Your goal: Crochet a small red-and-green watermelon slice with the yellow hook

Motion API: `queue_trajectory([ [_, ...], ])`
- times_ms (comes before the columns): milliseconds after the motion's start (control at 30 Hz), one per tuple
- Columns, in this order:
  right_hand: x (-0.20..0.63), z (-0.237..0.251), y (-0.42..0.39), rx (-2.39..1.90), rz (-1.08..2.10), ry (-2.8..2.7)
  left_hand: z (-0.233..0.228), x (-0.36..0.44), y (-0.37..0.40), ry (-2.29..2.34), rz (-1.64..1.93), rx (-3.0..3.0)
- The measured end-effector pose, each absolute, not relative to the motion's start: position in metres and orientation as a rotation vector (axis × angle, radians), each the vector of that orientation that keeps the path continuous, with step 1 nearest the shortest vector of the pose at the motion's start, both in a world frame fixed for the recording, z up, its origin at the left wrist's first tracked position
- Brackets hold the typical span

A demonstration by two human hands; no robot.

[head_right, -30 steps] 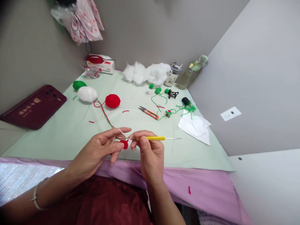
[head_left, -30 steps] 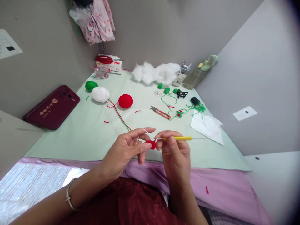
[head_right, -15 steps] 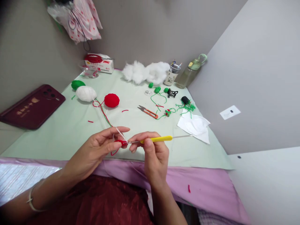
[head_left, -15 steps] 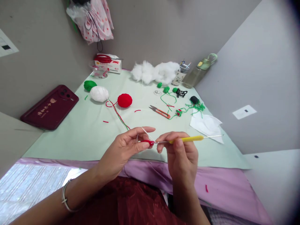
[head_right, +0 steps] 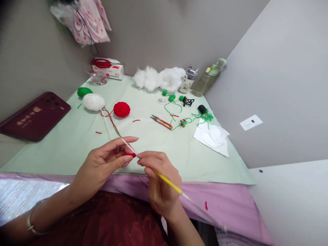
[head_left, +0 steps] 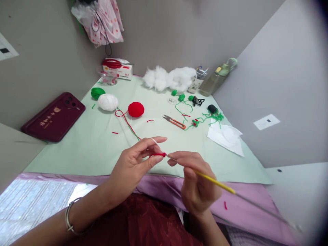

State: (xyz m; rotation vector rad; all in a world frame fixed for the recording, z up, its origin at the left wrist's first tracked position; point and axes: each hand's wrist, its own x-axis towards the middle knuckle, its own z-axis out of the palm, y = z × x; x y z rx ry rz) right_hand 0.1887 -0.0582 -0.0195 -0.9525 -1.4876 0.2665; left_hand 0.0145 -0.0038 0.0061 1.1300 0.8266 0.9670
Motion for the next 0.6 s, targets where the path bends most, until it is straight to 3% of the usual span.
queue_trajectory([
  [400,0.18,-0.025,-0.056,-0.929,0.233,-1.449,0.001,0.016,-0.002,0.785,0.951,1.019],
  [600,0.175,-0.017,-0.043,-0.909,0.712,-1.041,0.001,0.015,0.0,0.691,0.851,0.867],
])
